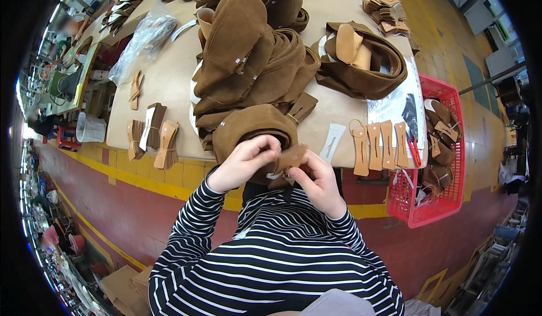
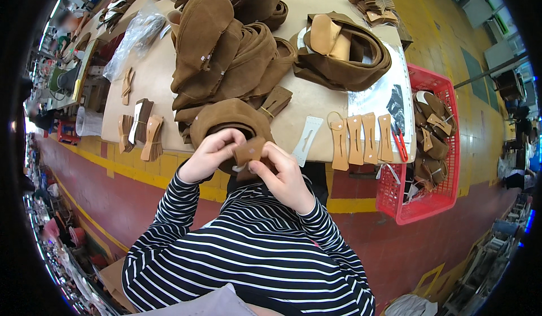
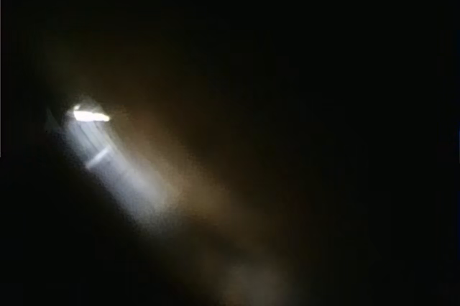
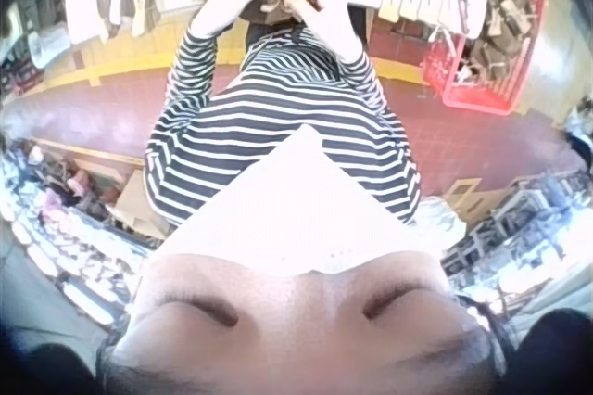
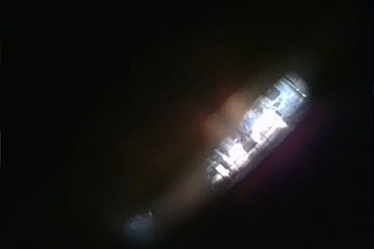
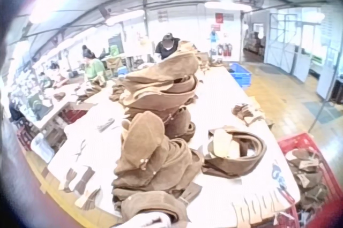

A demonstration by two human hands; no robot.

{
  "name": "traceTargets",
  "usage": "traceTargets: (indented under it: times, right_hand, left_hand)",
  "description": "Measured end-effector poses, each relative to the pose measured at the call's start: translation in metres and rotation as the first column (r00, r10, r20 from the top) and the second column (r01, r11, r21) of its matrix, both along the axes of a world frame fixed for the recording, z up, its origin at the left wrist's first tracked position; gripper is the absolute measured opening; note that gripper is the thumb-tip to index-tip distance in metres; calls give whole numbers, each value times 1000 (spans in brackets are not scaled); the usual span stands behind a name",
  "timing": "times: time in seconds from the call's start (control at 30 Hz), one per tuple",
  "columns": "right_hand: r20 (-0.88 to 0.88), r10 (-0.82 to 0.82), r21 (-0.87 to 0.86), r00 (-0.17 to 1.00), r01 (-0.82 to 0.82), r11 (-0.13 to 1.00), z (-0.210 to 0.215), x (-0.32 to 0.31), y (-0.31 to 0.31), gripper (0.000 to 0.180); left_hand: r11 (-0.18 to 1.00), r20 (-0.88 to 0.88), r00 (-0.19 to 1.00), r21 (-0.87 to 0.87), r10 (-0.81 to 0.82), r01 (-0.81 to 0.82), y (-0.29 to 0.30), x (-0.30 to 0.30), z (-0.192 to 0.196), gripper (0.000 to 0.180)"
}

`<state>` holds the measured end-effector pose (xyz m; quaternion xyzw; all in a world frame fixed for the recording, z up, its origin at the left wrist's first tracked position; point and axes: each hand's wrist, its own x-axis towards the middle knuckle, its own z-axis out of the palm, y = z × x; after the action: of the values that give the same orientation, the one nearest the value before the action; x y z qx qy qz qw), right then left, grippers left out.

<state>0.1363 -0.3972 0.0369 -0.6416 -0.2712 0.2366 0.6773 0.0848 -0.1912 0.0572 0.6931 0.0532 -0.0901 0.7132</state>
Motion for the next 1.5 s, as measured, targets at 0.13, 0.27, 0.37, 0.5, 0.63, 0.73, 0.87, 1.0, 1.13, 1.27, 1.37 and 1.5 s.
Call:
traceTargets:
  times: [0.13,0.27,0.37,0.5,0.63,0.73,0.87,1.0,1.13,1.27,1.37,1.5]
  right_hand:
    - [-16,-58,106,998,60,993,-2,0,-15,7]
    - [-372,-28,31,928,42,999,-3,-1,-26,13]
    - [-420,7,-6,908,-10,1000,-10,0,-21,9]
    - [-335,-43,49,941,63,997,-26,-1,6,18]
    - [-386,-176,158,905,253,955,-30,2,15,23]
    - [-480,-253,166,840,370,914,-32,7,11,27]
    - [-620,-251,80,744,378,922,-44,10,22,26]
    - [-629,-242,119,739,399,909,-54,3,36,23]
    - [-660,-222,158,718,421,893,-52,1,43,19]
    - [-645,-152,199,749,356,913,-36,-5,42,19]
    - [-448,-234,97,863,307,947,-15,-9,35,18]
    - [305,-310,-198,901,379,904,13,-1,3,12]
  left_hand:
    - [954,127,983,251,136,-164,1,-5,-8,23]
    - [928,140,973,300,185,-220,-5,-4,-14,23]
    - [925,193,966,308,169,-224,-9,-2,-14,21]
    - [890,109,978,405,178,-207,-13,-2,-13,18]
    - [882,154,957,375,245,-286,-19,-3,-21,17]
    - [893,132,967,372,220,-254,-25,-5,-29,21]
    - [848,184,959,450,217,-279,-41,-6,-35,19]
    - [744,315,901,515,299,-427,-60,-6,-39,18]
    - [637,496,800,505,337,-582,-72,-7,-50,20]
    - [625,481,763,450,432,-638,-69,-15,-58,19]
    - [675,483,749,362,455,-643,-63,-26,-51,18]
    - [788,482,750,177,453,-590,-52,-30,-24,18]
